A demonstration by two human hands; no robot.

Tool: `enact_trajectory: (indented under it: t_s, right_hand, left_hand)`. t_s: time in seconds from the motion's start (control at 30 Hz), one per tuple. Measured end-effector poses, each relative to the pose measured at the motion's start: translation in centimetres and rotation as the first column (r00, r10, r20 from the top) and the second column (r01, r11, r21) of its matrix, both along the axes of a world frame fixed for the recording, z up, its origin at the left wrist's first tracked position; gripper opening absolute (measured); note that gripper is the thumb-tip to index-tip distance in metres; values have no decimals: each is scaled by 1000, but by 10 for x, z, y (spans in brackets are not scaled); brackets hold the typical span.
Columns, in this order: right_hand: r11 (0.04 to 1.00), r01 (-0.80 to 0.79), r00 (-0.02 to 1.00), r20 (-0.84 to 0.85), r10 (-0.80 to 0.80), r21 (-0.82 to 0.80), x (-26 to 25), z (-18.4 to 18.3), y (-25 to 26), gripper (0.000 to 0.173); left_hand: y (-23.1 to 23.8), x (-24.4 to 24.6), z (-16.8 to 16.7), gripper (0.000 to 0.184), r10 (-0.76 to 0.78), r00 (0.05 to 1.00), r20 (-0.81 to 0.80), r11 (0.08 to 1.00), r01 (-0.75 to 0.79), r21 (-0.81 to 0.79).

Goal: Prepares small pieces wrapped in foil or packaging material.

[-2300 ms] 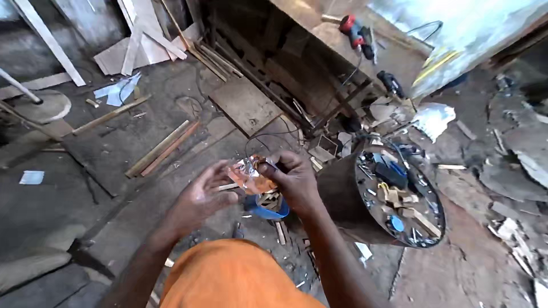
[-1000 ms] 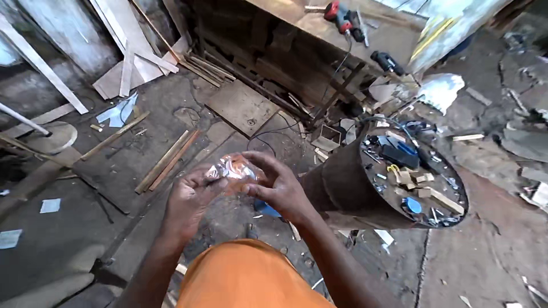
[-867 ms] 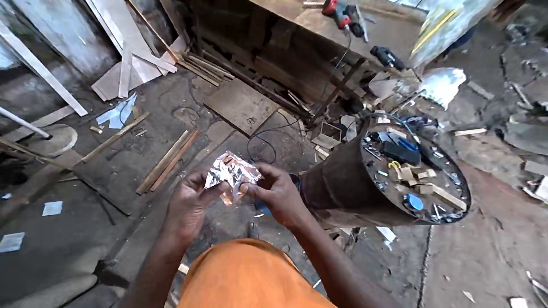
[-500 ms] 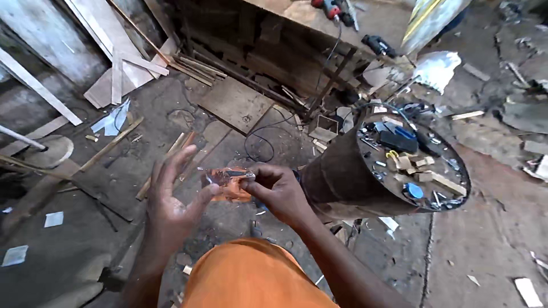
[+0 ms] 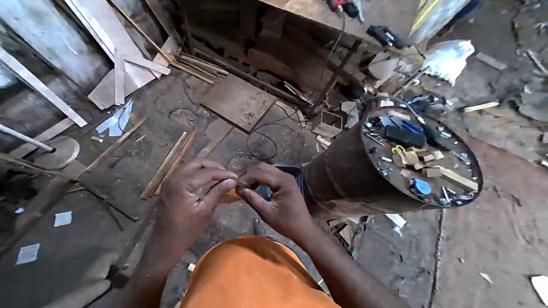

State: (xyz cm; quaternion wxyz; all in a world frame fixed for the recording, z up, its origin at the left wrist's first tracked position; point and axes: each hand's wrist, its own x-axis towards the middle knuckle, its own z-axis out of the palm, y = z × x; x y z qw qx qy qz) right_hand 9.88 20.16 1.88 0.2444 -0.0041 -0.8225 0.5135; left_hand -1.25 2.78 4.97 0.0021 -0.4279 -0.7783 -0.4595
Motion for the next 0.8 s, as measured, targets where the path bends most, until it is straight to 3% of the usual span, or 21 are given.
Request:
enact_trajectory:
  t_s: [0.13,0.37,0.5,0.67,0.8]
  right_hand:
    - [999,2,999,-49,-4,-36,3,1,0,10]
    - [1000,8,996,-85,-9,-13,5,6,-2,3]
    - [1000,-8,994,-110,8,-1,6,6,-2,5]
    - [1000,-13,992,-122,12,-11,5,7,-2,6]
    - [1000,2,994,-112,-3,-6,7,9,-3,6]
  left_hand:
    - [1,3,-2,14,1,999,44,998,-4,57]
    - [-1,9,-1,10,2,995,101,997,-10,78]
    - [-7,15,2,11,-7,994,109,999,3,36]
    - [-12,15,5,22,-6,999,53,1000,5,13]
    - [-16,22,8,30,112,989,-92,992,-106,72]
